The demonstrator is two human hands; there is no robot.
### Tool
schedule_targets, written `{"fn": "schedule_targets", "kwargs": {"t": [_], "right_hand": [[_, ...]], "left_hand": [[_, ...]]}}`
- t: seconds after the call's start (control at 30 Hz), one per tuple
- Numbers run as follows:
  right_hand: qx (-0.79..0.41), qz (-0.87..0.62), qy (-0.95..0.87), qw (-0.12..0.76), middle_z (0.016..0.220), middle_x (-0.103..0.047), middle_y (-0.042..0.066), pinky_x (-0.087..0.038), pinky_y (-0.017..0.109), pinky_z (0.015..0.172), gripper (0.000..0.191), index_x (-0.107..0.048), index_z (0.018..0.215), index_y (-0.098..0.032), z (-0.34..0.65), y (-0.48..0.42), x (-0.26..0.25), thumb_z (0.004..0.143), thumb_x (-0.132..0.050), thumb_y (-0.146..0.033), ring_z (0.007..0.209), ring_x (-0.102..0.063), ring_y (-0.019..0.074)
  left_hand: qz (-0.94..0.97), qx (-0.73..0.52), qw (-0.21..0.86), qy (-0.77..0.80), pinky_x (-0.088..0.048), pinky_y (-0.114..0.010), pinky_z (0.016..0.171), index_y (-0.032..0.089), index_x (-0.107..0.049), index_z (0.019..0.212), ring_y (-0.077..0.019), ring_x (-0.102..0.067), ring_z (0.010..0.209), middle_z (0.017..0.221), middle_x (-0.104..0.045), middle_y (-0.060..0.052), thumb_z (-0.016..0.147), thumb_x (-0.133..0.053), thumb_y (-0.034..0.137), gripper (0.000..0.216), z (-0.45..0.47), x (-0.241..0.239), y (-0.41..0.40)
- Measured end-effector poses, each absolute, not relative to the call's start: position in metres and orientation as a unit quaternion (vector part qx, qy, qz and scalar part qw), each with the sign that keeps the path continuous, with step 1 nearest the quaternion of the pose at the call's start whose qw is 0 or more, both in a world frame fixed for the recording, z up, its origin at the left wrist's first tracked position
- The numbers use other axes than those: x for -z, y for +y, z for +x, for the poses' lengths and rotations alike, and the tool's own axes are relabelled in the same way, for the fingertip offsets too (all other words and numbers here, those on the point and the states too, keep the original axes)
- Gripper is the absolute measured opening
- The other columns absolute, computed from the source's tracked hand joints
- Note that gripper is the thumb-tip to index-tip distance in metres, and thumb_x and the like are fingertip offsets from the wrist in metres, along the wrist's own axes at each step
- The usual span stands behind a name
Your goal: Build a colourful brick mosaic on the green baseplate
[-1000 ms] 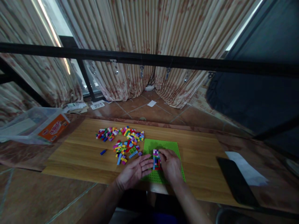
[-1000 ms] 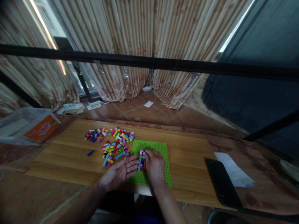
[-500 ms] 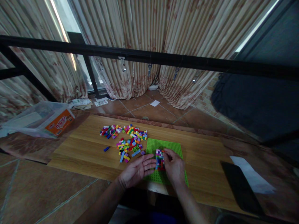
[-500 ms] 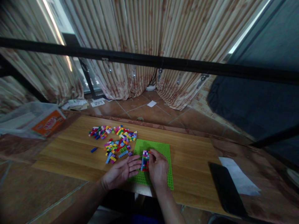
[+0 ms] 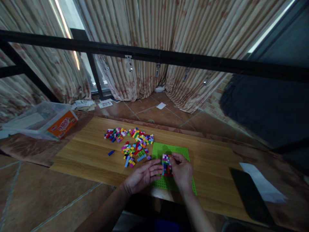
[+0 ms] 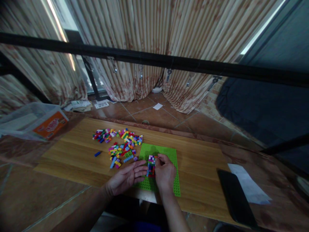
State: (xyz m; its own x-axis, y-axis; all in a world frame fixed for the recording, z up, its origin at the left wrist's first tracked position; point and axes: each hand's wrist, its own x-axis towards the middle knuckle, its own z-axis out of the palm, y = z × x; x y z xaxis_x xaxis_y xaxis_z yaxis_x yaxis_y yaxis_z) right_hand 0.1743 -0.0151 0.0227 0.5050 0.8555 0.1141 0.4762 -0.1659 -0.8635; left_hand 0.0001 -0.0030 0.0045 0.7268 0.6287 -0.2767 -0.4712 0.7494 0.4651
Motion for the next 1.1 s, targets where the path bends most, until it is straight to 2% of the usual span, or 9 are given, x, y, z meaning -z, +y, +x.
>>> {"fn": "schedule_targets", "kwargs": {"t": [0.27, 0.4, 0.6, 0.7, 0.8, 0.93, 1.03, 1.1], "right_hand": [[-0.183, -0.74, -0.468, 0.448, 0.08, -0.072, 0.01, -0.049, 0.032, 0.067, 0.029, -0.069, 0.086, -0.016, 0.173, -0.014, -0.02, 0.077, -0.053, -0.039, 0.072, -0.066, 0.0224], [-0.198, -0.738, -0.465, 0.447, 0.079, -0.071, 0.009, -0.049, 0.032, 0.066, 0.029, -0.068, 0.089, -0.016, 0.174, -0.014, -0.02, 0.076, -0.054, -0.038, 0.071, -0.066, 0.0215], [-0.214, -0.698, -0.436, 0.526, 0.09, -0.07, 0.012, -0.05, 0.035, 0.073, 0.036, -0.066, 0.094, -0.013, 0.185, -0.023, -0.01, 0.078, -0.053, -0.044, 0.08, -0.065, 0.023], [-0.196, -0.698, -0.434, 0.535, 0.093, -0.069, 0.013, -0.05, 0.038, 0.076, 0.038, -0.065, 0.096, -0.014, 0.197, -0.034, -0.004, 0.08, -0.052, -0.045, 0.083, -0.064, 0.0234], [-0.165, -0.708, -0.472, 0.499, 0.099, -0.066, 0.012, -0.048, 0.04, 0.078, 0.04, -0.063, 0.102, -0.016, 0.202, -0.046, 0.0, 0.079, -0.053, -0.047, 0.086, -0.062, 0.0235], [-0.101, -0.698, -0.56, 0.433, 0.119, -0.056, 0.013, -0.041, 0.044, 0.093, 0.055, -0.054, 0.12, -0.019, 0.192, -0.058, 0.004, 0.075, -0.059, -0.05, 0.108, -0.052, 0.0269], [-0.057, -0.696, -0.602, 0.387, 0.133, -0.044, 0.014, -0.035, 0.049, 0.099, 0.074, -0.042, 0.132, -0.019, 0.182, -0.061, 0.01, 0.07, -0.062, -0.055, 0.121, -0.04, 0.0311], [-0.043, -0.694, -0.617, 0.369, 0.137, -0.039, 0.015, -0.033, 0.05, 0.1, 0.076, -0.039, 0.133, -0.019, 0.178, -0.061, 0.016, 0.071, -0.06, -0.057, 0.124, -0.037, 0.0326]], "left_hand": [[0.193, -0.302, 0.909, 0.211, -0.038, -0.033, 0.089, 0.015, -0.056, 0.117, -0.0189, -0.059, 0.099, 0.113, -0.062, -0.012, 0.089, -0.047, 0.031, 0.034, 0.001, -0.004, -0.003], [0.191, -0.306, 0.907, 0.217, -0.038, -0.033, 0.09, 0.015, -0.056, 0.116, -0.0185, -0.059, 0.099, 0.112, -0.062, -0.012, 0.089, -0.046, 0.031, 0.033, 0.001, -0.005, -0.004], [0.202, -0.32, 0.899, 0.219, -0.038, -0.034, 0.089, 0.015, -0.057, 0.115, -0.019, -0.06, 0.098, 0.111, -0.063, -0.012, 0.087, -0.049, 0.032, 0.033, 0.001, -0.005, -0.006], [0.219, -0.338, 0.887, 0.227, -0.039, -0.033, 0.089, 0.014, -0.057, 0.115, -0.019, -0.06, 0.096, 0.11, -0.063, -0.013, 0.087, -0.05, 0.032, 0.034, -0.001, -0.009, -0.011], [0.248, -0.353, 0.867, 0.249, -0.04, -0.033, 0.087, 0.014, -0.059, 0.114, -0.0188, -0.061, 0.093, 0.107, -0.064, -0.013, 0.086, -0.051, 0.03, 0.033, -0.007, -0.016, -0.023], [0.283, -0.386, 0.818, 0.318, -0.043, -0.032, 0.082, 0.014, -0.064, 0.107, -0.0185, -0.063, 0.084, 0.099, -0.067, -0.011, 0.081, -0.059, 0.028, 0.03, -0.024, -0.025, -0.039], [0.295, -0.445, 0.744, 0.402, -0.044, -0.031, 0.078, 0.015, -0.067, 0.1, -0.0167, -0.062, 0.076, 0.087, -0.068, -0.007, 0.075, -0.065, 0.027, 0.027, -0.044, -0.026, -0.039], [0.31, -0.484, 0.677, 0.46, -0.044, -0.031, 0.078, 0.016, -0.068, 0.095, -0.0175, -0.061, 0.076, 0.082, -0.068, -0.005, 0.072, -0.069, 0.027, 0.026, -0.062, -0.026, -0.033]]}}
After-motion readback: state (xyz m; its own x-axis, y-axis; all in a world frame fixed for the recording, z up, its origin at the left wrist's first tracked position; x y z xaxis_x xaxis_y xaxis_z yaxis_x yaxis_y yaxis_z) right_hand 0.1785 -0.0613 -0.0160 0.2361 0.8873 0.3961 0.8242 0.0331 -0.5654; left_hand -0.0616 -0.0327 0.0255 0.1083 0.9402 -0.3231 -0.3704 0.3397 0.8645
